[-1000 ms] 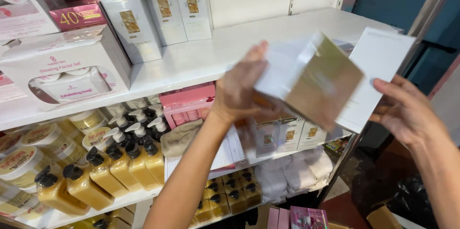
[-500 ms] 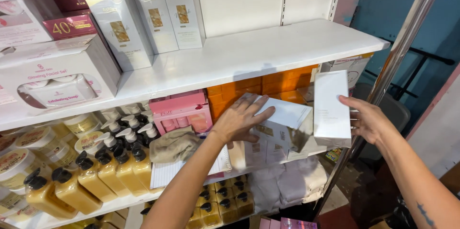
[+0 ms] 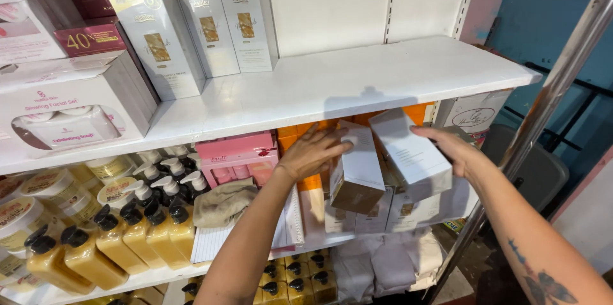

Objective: The person restocks cosmetic products on white shelves in a store. They take boxes from a cardboard box on the floor and place them on the shelves, arranging them neatly alongside other products like bottles and jars.

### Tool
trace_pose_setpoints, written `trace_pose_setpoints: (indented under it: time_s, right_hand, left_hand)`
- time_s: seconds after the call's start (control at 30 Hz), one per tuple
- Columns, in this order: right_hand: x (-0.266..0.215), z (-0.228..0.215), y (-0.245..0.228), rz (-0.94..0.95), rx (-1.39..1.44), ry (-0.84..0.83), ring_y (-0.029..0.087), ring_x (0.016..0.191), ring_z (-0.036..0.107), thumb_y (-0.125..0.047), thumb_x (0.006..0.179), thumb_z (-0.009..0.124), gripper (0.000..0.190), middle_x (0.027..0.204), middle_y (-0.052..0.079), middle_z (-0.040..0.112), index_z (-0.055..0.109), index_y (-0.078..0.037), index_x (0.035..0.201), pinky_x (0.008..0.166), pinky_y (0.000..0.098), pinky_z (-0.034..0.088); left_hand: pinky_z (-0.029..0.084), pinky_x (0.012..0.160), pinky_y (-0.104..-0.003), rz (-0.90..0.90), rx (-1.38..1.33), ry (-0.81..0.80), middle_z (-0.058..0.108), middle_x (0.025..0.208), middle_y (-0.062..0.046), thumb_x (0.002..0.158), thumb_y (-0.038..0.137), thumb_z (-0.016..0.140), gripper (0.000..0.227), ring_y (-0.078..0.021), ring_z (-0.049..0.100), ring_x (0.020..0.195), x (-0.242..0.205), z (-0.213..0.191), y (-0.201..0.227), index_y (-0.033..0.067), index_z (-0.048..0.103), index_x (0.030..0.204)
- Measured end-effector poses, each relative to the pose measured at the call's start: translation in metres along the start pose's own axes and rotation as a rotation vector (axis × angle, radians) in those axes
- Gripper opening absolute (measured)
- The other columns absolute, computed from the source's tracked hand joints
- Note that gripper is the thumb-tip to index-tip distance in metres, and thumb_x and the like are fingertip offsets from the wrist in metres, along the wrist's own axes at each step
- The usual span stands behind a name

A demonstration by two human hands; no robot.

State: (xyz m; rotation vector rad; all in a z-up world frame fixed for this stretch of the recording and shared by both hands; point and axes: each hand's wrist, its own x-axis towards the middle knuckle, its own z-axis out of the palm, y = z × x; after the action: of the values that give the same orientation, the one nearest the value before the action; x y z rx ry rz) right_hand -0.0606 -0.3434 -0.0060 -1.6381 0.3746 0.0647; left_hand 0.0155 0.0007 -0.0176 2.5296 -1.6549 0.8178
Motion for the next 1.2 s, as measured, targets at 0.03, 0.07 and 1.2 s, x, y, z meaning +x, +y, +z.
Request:
trace_pose_setpoints:
  time_s: [0.03,0.07,1.2]
  right_hand:
    - [0.003,0.005,0.000,-0.001,-0.001,-0.002,0.035,0.111,0.071,-0.049,0.085,0.068,0.074,0.131,0.025,0.069,0.061,0.002,0.137,0.086,0.0429,0.059]
    - [0.006,0.011,0.001,0.010,-0.011,0.004,0.033,0.110,0.071,-0.049,0.086,0.067,0.072,0.129,0.024,0.070,0.062,0.001,0.137,0.086,0.0419,0.059]
    - [0.031,0.067,0.001,-0.135,-0.441,0.113,0.033,0.149,0.034,-0.053,0.101,0.047,0.068,0.159,0.018,0.042,0.040,-0.014,0.157,0.118,0.0480,0.030]
  left_hand:
    - [0.028,0.122,-0.052,-0.002,0.002,0.000,0.043,0.157,-0.005,0.072,0.015,0.082,0.080,-0.0328,0.044,0.141,-0.001,0.002,0.001,0.0307,0.044,0.140]
    - [0.027,0.123,-0.053,-0.035,0.008,-0.003,0.046,0.152,-0.005,0.072,0.017,0.083,0.077,-0.0320,0.047,0.137,-0.003,0.003,0.002,0.0274,0.045,0.138]
    - [0.047,0.108,-0.053,-0.534,-0.512,0.203,0.024,0.165,-0.036,0.070,0.075,0.071,0.114,-0.0483,0.044,0.141,-0.022,0.002,0.071,-0.0027,0.046,0.149]
